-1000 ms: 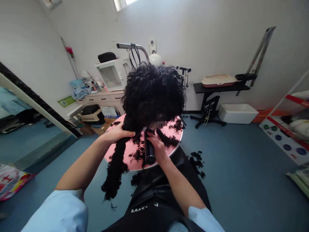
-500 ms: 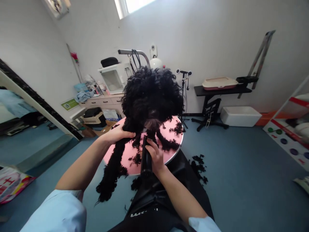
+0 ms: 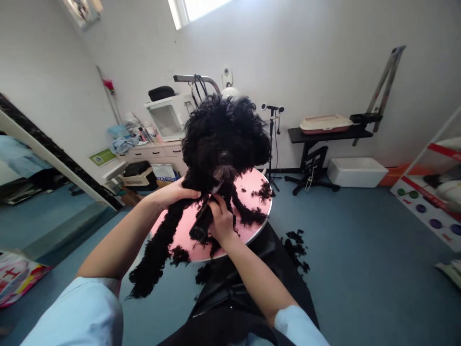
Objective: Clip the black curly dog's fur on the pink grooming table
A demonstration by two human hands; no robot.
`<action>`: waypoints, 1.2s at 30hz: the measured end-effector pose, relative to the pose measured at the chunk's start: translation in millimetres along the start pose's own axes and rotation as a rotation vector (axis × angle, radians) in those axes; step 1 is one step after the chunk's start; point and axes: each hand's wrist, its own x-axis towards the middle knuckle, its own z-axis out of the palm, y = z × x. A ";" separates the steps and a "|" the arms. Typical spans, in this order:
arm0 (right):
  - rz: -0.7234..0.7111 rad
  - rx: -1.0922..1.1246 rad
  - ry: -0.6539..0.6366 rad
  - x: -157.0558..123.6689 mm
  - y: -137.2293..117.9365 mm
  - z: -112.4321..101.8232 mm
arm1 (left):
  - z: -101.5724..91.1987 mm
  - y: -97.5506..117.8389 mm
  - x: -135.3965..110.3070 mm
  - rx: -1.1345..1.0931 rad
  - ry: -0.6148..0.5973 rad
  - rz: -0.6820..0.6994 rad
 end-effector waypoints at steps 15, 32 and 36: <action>0.288 -0.076 -0.091 15.9 -13.9 18.0 | -3.8 2.6 -4.1 -0.003 -0.087 0.027; 0.107 0.044 -0.088 -2.6 -11.7 -5.2 | -10.8 8.9 -1.7 -0.066 -0.114 -0.080; 0.040 0.098 0.089 -1.1 -5.7 -23.9 | -12.2 7.6 1.4 -0.100 -0.133 -0.069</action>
